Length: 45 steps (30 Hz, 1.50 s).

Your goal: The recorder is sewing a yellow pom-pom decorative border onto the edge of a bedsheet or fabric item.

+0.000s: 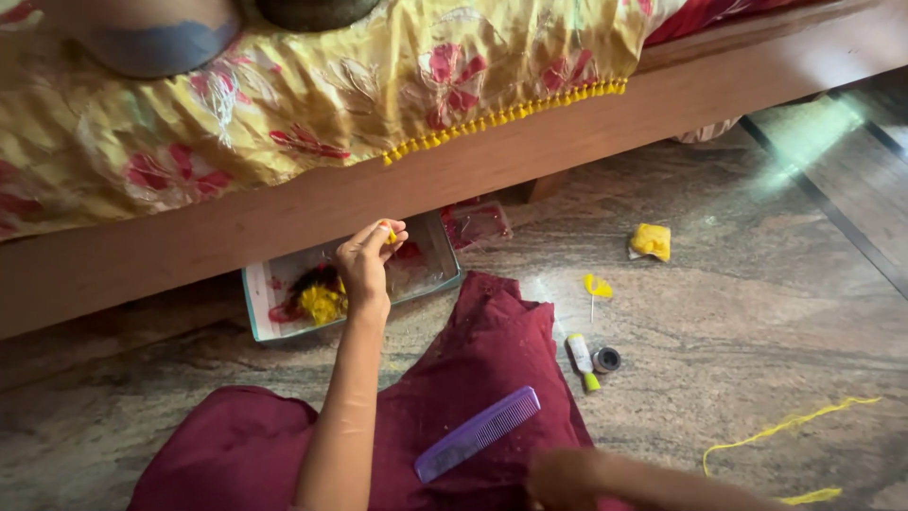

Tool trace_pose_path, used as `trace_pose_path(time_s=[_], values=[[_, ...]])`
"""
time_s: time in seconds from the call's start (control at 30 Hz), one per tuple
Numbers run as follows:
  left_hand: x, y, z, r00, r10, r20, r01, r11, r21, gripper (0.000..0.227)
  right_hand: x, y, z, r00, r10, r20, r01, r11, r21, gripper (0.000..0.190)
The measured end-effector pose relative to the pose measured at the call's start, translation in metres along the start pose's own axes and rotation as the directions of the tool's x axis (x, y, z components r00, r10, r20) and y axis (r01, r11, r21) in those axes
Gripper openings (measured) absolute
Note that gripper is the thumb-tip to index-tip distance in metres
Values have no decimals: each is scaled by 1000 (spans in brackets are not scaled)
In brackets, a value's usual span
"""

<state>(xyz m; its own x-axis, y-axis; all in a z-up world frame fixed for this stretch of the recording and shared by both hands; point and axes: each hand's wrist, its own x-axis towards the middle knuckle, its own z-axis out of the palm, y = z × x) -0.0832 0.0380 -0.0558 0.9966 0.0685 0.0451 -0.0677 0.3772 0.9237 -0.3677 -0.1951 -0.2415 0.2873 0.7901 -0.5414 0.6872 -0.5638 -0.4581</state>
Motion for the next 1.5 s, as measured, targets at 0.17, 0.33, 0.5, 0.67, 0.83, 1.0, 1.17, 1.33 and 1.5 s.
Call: trace_pose_path(time_s=[0.17,0.33,0.5,0.67,0.83,1.0,1.17,1.33,1.5], values=[[-4,-19,-8,983,-183,29,185,963,-197,19,-3,-2,-217,425,84,-901,186,966,178,25],[7,-57,-41,925,-380,2,361,878,-315,18,56,48,-274,331,482,-811,168,816,553,38],[23,-119,-86,851,-524,12,494,794,-355,22,95,88,-250,673,512,-534,258,513,818,33],[30,-136,-105,801,-598,30,574,752,-322,35,95,95,-235,719,528,-452,324,321,890,26],[73,-196,-153,802,-597,-27,589,797,-130,41,52,80,-208,758,578,-301,261,153,953,23],[94,-189,-165,944,-256,-206,329,725,605,35,18,89,-144,738,647,-191,198,63,978,25],[87,-149,-155,946,243,216,-282,278,918,14,-7,79,-102,497,858,-131,-191,256,948,32],[80,-128,-142,975,125,184,-196,91,976,12,-9,69,-87,408,851,-329,-198,434,879,25],[89,-147,-155,816,440,376,-406,-28,914,26,-5,68,-84,357,870,-341,-269,445,854,29]])
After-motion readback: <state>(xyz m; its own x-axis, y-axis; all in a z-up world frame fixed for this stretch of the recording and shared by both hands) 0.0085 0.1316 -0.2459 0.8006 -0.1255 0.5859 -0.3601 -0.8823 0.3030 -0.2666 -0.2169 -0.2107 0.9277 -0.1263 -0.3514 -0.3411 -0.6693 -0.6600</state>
